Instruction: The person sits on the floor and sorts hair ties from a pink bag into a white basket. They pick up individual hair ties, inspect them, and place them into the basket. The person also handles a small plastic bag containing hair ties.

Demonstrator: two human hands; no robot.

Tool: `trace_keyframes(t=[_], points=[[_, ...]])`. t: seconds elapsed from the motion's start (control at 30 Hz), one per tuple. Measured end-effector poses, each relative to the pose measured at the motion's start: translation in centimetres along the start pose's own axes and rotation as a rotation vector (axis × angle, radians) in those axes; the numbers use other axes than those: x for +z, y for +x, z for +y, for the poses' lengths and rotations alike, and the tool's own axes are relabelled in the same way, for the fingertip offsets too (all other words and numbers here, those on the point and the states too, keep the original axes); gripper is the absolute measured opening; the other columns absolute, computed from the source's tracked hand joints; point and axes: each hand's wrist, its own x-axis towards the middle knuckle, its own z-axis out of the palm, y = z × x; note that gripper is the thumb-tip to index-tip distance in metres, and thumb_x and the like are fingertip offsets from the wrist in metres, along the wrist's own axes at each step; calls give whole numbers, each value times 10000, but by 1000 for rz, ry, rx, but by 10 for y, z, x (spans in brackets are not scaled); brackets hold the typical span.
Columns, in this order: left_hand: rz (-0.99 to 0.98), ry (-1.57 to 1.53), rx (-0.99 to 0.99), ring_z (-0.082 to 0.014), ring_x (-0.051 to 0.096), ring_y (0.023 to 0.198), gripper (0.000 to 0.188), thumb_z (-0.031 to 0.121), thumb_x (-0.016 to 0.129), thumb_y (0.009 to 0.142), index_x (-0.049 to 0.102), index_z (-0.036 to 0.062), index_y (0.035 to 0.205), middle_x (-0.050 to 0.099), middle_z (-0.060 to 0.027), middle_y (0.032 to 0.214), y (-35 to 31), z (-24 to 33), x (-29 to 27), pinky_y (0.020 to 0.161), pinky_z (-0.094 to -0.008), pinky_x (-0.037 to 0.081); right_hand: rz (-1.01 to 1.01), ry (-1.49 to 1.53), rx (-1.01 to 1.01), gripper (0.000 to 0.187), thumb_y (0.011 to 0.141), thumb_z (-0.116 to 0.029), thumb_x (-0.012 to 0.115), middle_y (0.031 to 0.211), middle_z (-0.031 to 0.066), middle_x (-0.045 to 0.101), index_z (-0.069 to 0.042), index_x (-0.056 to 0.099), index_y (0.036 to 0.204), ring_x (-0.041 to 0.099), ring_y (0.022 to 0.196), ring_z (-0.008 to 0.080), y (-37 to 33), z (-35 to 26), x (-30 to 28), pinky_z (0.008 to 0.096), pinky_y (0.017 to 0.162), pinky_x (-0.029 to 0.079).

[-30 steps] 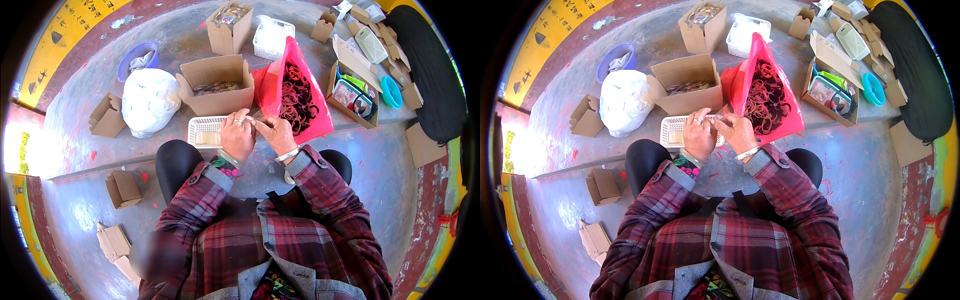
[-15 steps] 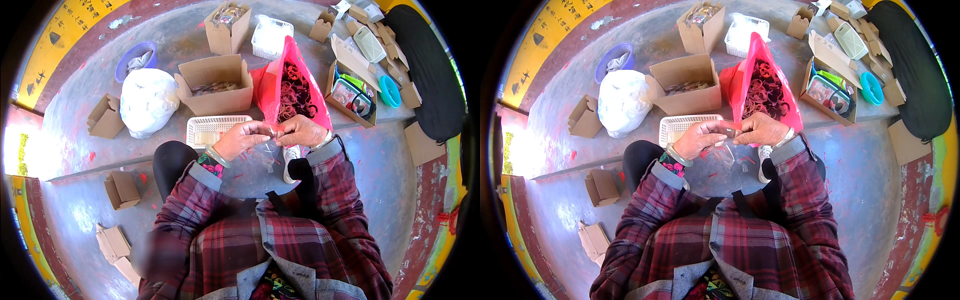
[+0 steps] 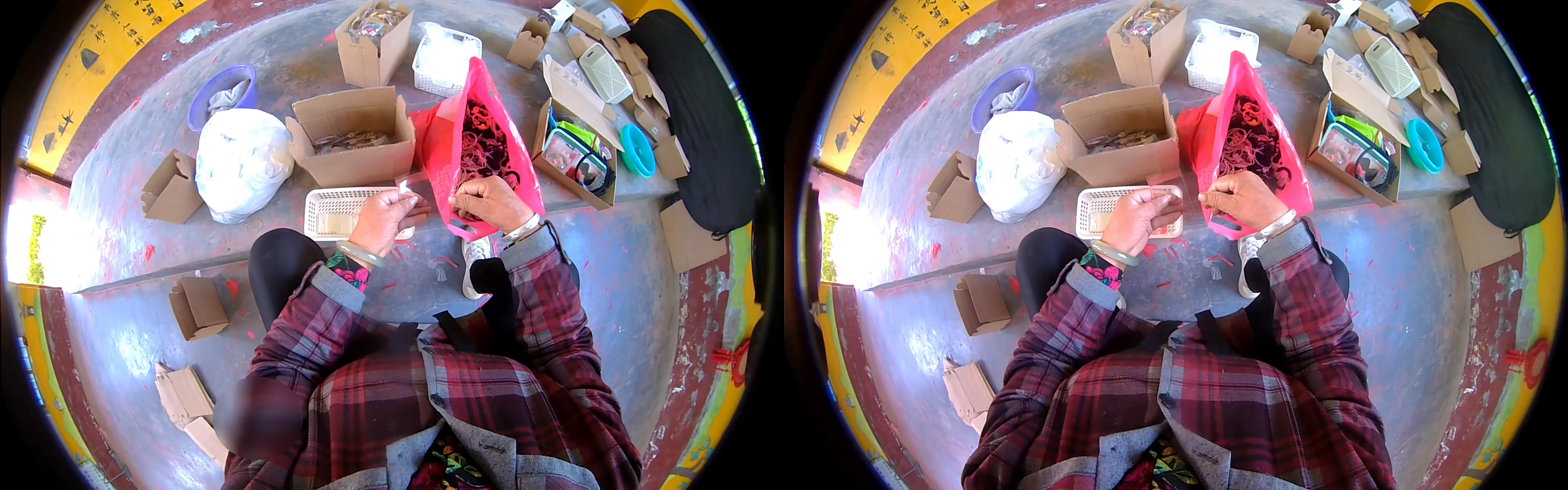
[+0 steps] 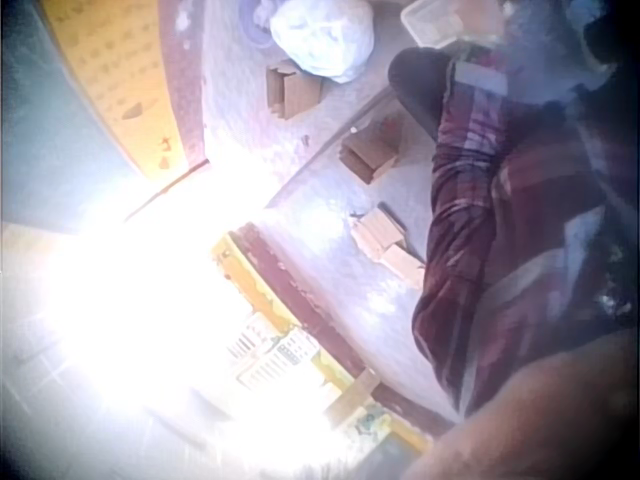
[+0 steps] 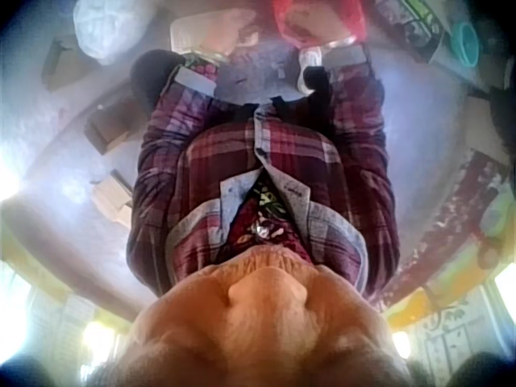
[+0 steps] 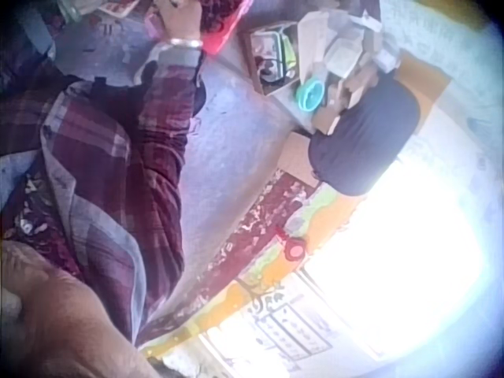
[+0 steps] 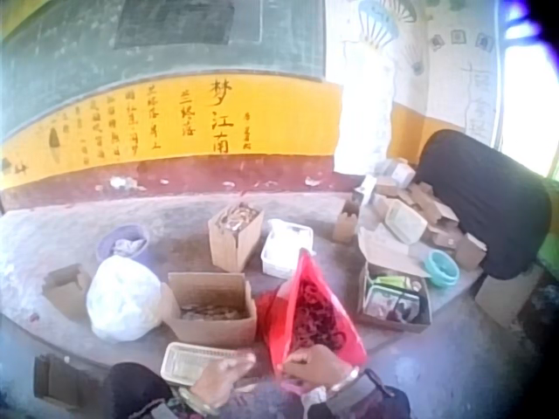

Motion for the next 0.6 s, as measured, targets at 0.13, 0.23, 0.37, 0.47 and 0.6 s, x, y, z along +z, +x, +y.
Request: trace_keyframes(t=[0.13,0.23,0.37,0.47,0.6], points=[[29,-2,34,-213,633,854,157,71,528,885,582,-68,935,622,-158,940,-2,2,7,762,-303,536,21,7,12,277,865,-207,593,652,39,578,51,607,764,537,620,81,0,-2,5,232,573,443],[63,52,5,-207,644,798,154,75,543,877,584,-65,924,633,-147,900,-3,2,7,732,-289,538,6,-4,18,267,865,-200,594,658,38,584,48,610,765,540,621,79,0,0,6,230,573,445],[101,135,-21,-188,648,760,168,91,575,860,600,-55,938,647,-130,885,-4,0,4,680,-275,536,49,42,41,250,864,-189,598,663,32,587,41,616,769,539,622,76,-1,-2,7,228,570,448],[131,230,-8,-156,638,724,149,98,600,840,617,-37,899,657,-115,853,-5,4,5,622,-248,515,48,63,28,244,864,-185,600,665,29,586,40,619,772,538,623,76,-2,-3,8,227,569,449],[152,231,17,-120,616,670,118,102,619,820,626,-15,834,663,-95,803,-6,4,8,557,-214,471,57,74,28,239,860,-181,605,666,26,584,41,617,772,537,625,75,-3,-5,9,225,572,448]])
